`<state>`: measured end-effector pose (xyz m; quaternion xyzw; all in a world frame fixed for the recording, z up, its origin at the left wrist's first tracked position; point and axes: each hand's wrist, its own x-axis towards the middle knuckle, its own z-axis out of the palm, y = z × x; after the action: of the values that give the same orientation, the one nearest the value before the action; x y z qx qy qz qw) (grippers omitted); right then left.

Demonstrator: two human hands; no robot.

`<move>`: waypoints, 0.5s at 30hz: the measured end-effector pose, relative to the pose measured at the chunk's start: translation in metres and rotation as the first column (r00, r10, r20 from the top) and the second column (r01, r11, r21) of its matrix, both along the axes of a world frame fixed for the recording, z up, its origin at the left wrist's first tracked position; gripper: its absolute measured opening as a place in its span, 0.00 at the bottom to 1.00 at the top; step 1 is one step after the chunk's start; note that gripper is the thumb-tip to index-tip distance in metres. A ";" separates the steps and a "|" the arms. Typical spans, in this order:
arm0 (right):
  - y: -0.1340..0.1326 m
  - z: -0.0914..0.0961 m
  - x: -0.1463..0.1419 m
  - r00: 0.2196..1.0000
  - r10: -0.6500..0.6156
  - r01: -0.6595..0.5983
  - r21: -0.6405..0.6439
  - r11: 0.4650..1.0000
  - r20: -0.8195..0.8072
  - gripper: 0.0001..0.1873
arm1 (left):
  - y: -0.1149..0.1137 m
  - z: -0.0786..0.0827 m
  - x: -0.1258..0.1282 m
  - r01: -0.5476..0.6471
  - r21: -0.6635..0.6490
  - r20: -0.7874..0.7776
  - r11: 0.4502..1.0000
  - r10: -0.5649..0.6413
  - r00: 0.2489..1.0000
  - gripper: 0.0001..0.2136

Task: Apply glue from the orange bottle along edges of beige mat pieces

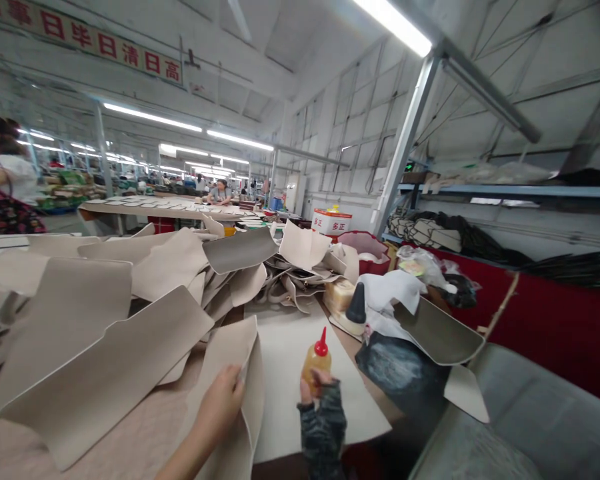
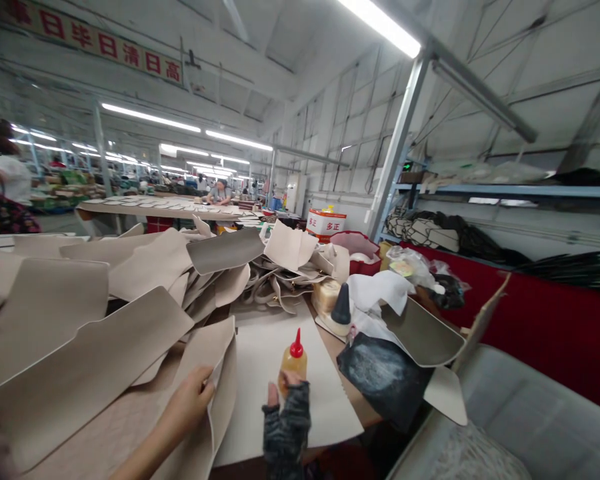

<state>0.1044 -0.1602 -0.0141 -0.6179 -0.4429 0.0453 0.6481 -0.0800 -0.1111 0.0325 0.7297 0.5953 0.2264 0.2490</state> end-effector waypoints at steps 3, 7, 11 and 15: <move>0.002 -0.010 0.045 0.996 -0.074 0.078 -0.106 0.991 0.039 0.45 | 0.007 -0.006 0.020 0.076 -0.061 -0.061 0.995 -0.079 0.995 0.17; 0.028 -0.020 0.072 0.967 0.235 -0.255 -0.338 0.906 -0.099 0.55 | 0.016 -0.009 0.036 0.071 -0.105 -0.122 0.992 -0.084 0.989 0.15; 0.042 -0.017 0.070 0.966 0.255 -0.255 -0.321 0.912 -0.043 0.41 | 0.023 -0.011 0.038 0.058 -0.093 -0.124 0.994 -0.070 0.990 0.15; 0.025 0.003 0.076 0.875 0.421 -0.461 -0.146 0.875 -0.240 0.35 | 0.023 -0.017 0.038 -0.028 -0.054 -0.160 0.998 0.019 0.987 0.18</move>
<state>0.1806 -0.1356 -0.0115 -0.5538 -0.4980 0.2986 0.5968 -0.0423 -0.0876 0.0157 0.7310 0.6280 0.1537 0.2183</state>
